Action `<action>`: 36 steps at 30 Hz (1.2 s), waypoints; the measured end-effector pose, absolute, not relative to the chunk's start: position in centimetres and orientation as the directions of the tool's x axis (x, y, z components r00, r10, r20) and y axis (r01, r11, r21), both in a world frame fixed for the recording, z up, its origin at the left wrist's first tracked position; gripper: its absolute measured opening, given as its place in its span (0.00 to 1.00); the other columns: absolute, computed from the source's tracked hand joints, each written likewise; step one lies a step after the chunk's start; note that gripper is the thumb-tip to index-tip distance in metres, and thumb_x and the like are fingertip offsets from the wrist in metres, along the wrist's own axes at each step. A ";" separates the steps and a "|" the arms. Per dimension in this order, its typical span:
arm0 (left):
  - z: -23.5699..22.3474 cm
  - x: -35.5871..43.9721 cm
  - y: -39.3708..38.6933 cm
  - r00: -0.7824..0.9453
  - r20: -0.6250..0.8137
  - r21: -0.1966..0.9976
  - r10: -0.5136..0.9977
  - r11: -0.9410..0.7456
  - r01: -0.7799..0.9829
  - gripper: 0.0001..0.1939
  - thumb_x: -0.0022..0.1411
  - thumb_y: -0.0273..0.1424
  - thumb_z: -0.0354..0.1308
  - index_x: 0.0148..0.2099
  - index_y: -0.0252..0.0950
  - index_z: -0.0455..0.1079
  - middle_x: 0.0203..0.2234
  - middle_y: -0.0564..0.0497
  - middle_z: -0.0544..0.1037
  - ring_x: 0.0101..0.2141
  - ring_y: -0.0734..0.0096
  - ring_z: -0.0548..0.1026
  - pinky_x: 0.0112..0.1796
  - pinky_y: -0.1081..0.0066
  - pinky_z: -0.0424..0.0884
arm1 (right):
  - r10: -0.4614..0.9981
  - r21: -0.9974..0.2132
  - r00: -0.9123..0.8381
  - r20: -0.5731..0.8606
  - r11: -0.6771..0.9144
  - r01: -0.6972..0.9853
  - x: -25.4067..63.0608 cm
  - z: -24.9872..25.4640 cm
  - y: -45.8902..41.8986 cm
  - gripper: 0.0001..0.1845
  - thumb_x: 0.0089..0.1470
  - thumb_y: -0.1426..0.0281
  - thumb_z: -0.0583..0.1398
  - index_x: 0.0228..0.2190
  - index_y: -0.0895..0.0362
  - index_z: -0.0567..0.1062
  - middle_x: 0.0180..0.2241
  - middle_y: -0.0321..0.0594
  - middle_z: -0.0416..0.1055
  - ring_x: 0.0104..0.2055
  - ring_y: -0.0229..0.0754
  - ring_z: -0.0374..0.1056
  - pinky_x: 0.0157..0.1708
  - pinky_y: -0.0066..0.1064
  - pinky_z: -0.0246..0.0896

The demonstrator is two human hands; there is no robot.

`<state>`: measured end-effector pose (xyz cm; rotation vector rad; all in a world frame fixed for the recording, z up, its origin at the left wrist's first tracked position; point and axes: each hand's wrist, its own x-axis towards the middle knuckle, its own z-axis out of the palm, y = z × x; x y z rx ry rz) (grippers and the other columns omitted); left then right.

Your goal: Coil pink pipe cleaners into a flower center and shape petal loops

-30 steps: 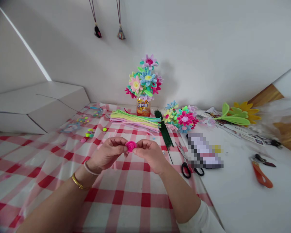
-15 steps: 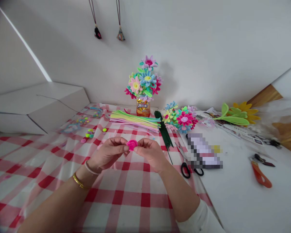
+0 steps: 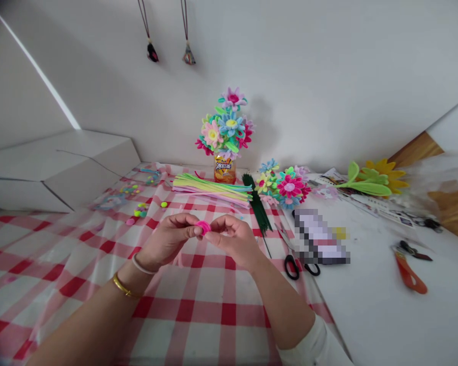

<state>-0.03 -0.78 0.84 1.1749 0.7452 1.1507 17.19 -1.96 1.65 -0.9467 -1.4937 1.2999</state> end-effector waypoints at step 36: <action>1.5 0.3 -1.6 0.422 0.018 0.879 0.906 0.187 -0.440 0.07 0.54 0.31 0.59 0.29 0.31 0.72 0.21 0.50 0.76 0.24 0.73 0.72 0.31 0.70 0.68 | 0.454 -0.308 -0.185 0.871 0.801 0.514 17.8 0.6 -1.9 0.18 0.45 0.80 0.61 0.35 0.46 0.76 0.33 0.37 0.73 0.38 0.41 0.65 0.39 0.39 0.61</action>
